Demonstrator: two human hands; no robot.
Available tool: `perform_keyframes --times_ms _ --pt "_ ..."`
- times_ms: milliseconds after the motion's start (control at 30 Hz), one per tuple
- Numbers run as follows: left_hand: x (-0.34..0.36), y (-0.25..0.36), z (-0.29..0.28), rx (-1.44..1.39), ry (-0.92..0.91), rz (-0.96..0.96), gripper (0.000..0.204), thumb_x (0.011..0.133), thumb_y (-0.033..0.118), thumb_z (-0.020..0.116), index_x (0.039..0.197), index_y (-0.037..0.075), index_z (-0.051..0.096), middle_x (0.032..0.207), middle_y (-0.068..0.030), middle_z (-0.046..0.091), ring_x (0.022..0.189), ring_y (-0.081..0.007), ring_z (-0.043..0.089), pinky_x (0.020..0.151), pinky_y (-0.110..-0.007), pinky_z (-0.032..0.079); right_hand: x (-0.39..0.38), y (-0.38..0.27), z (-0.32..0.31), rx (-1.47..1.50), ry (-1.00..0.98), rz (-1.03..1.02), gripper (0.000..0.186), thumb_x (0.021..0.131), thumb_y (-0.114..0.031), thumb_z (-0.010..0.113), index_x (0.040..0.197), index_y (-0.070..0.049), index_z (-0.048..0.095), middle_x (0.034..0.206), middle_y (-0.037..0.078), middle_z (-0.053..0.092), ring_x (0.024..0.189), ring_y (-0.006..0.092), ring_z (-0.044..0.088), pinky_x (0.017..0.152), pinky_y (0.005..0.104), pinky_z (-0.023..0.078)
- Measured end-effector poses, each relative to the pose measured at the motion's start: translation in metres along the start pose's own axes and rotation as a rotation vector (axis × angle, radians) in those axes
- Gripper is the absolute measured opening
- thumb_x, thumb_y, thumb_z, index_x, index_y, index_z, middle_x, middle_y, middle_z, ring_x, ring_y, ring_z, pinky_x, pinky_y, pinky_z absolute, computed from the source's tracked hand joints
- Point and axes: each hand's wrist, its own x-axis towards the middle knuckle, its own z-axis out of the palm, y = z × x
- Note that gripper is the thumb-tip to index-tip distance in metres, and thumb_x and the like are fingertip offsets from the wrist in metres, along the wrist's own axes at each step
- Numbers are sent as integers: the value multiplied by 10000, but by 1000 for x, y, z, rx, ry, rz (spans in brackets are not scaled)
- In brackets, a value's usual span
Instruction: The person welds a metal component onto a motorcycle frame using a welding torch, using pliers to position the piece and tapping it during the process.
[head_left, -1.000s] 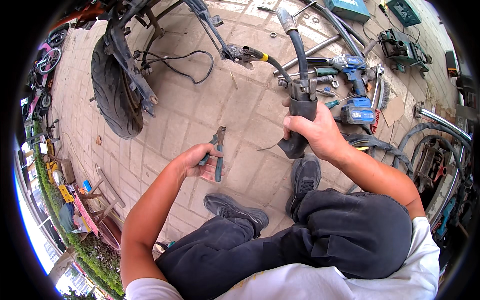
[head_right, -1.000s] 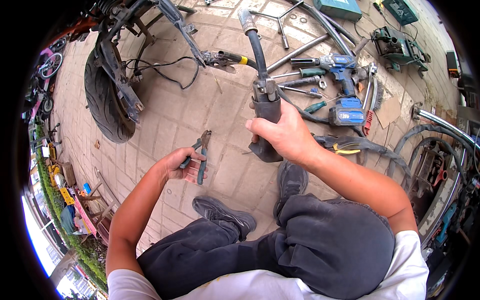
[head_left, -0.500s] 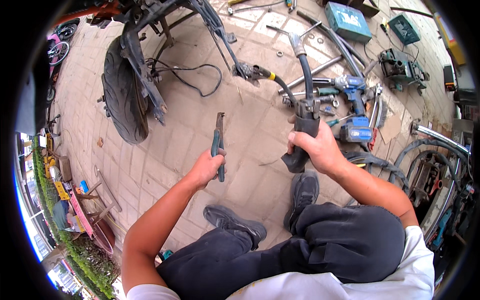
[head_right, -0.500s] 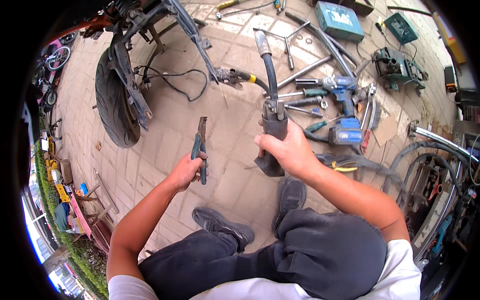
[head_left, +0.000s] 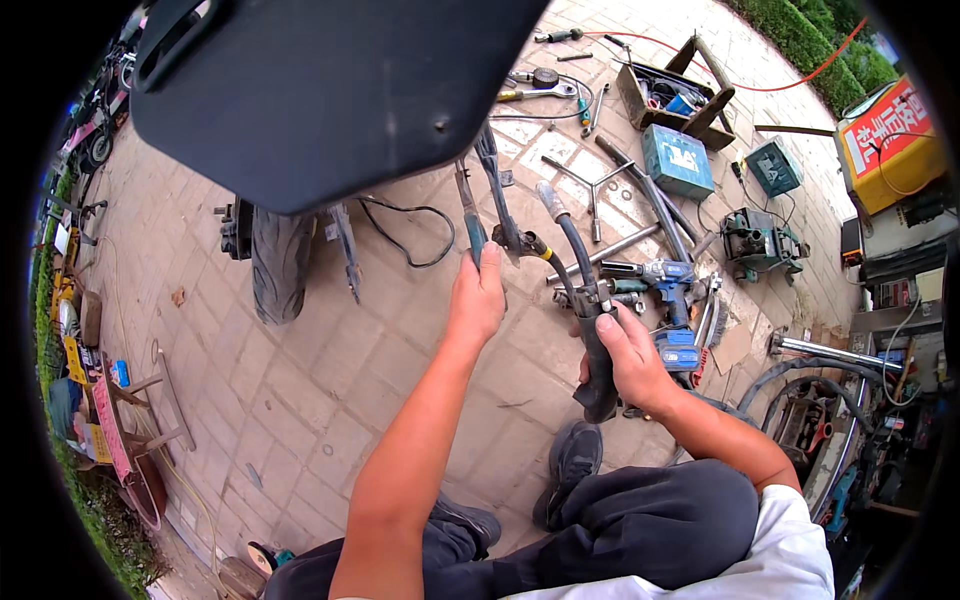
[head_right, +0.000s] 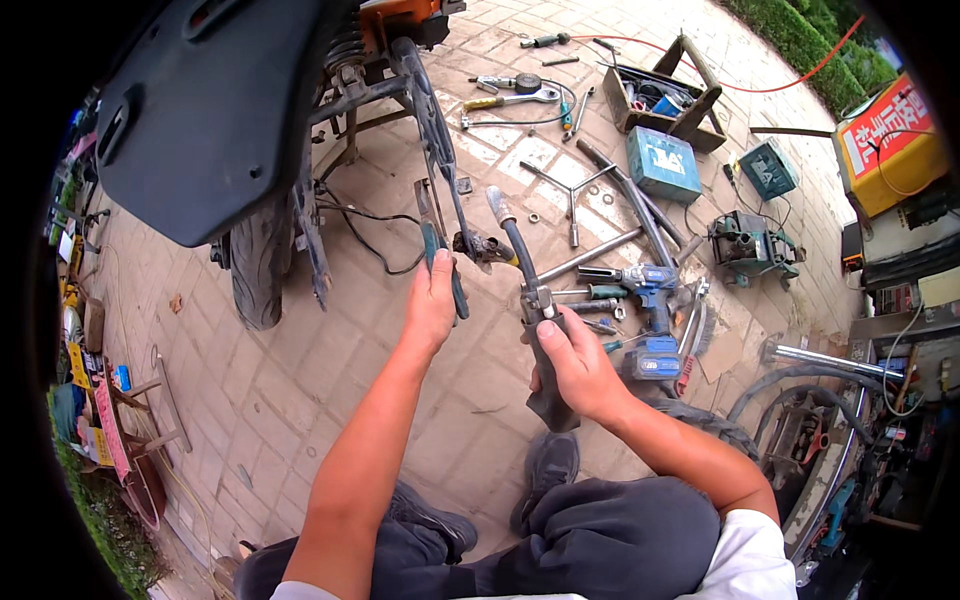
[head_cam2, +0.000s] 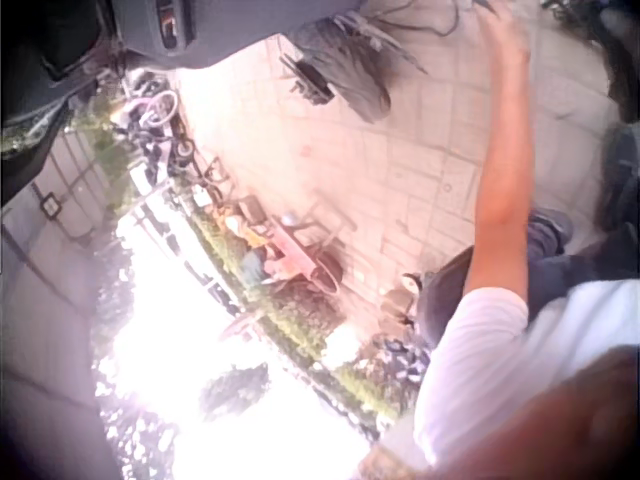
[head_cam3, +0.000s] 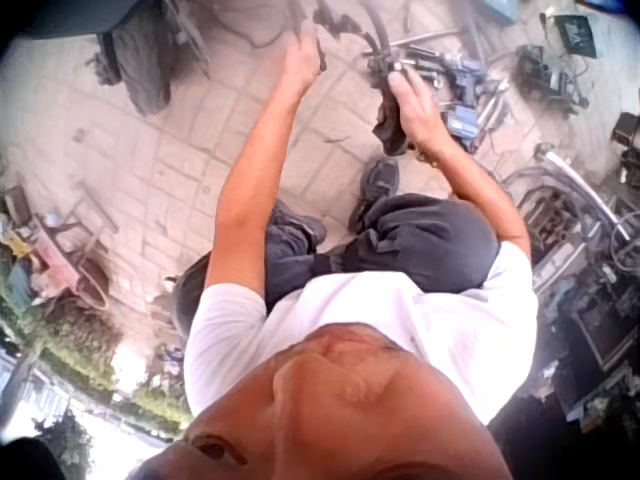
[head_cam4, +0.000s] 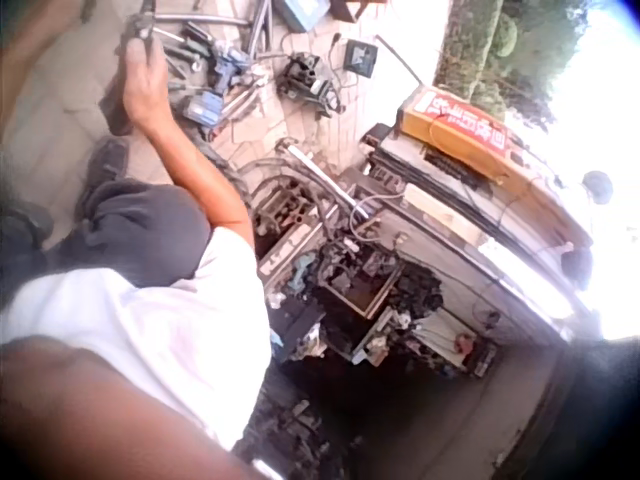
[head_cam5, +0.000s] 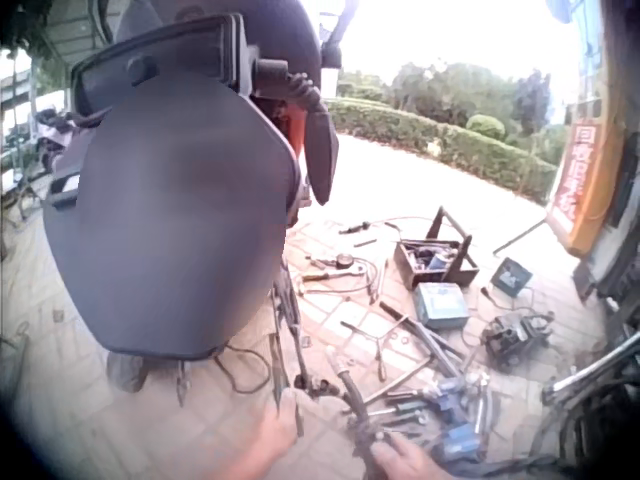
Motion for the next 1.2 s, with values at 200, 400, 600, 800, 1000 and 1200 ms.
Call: perform_keyframes --times_ms 200,400,600,800,1000,1200 --pt "-24 45 15 195 -30 -73 550 1009 476 386 1065 -44 555 989 -298 635 965 -462 607 847 -502 459 1 -37 4 -92 50 45 459 1017 -306 473 1347 6 407 991 96 627 585 142 596 547 287 502" --pt "-30 43 19 201 -24 -43 543 1009 449 398 1063 -71 543 977 -308 634 938 -469 610 844 -505 464 6 -50 15 -188 83 68 386 1014 -306 465 1256 -6 465 971 91 636 559 147 592 526 283 500" --pt "-24 58 17 134 -84 -74 512 1006 420 415 1097 -70 535 980 -307 637 949 -475 609 845 -510 462 12 -63 20 -201 132 84 410 1011 -322 476 1269 -4 457 952 91 640 551 143 587 498 277 486" --pt "-21 47 11 133 -93 -52 508 1001 420 422 1117 -62 533 989 -307 637 968 -474 606 856 -508 461 19 -66 27 -252 118 96 385 1012 -317 477 1237 -5 490 928 86 640 540 141 586 493 271 482" --pt "-24 47 7 173 -96 -36 528 1001 450 414 1105 -55 528 966 -307 638 935 -450 625 830 -486 474 18 -69 45 -338 132 61 404 995 -307 524 1223 27 524 787 54 573 537 118 569 517 285 471" --pt "-25 51 11 103 -126 -51 480 983 390 455 1111 -68 523 991 -322 637 941 -484 616 831 -508 481 19 -58 59 -491 137 78 488 977 -293 537 1321 47 470 777 85 589 588 157 600 572 321 500"
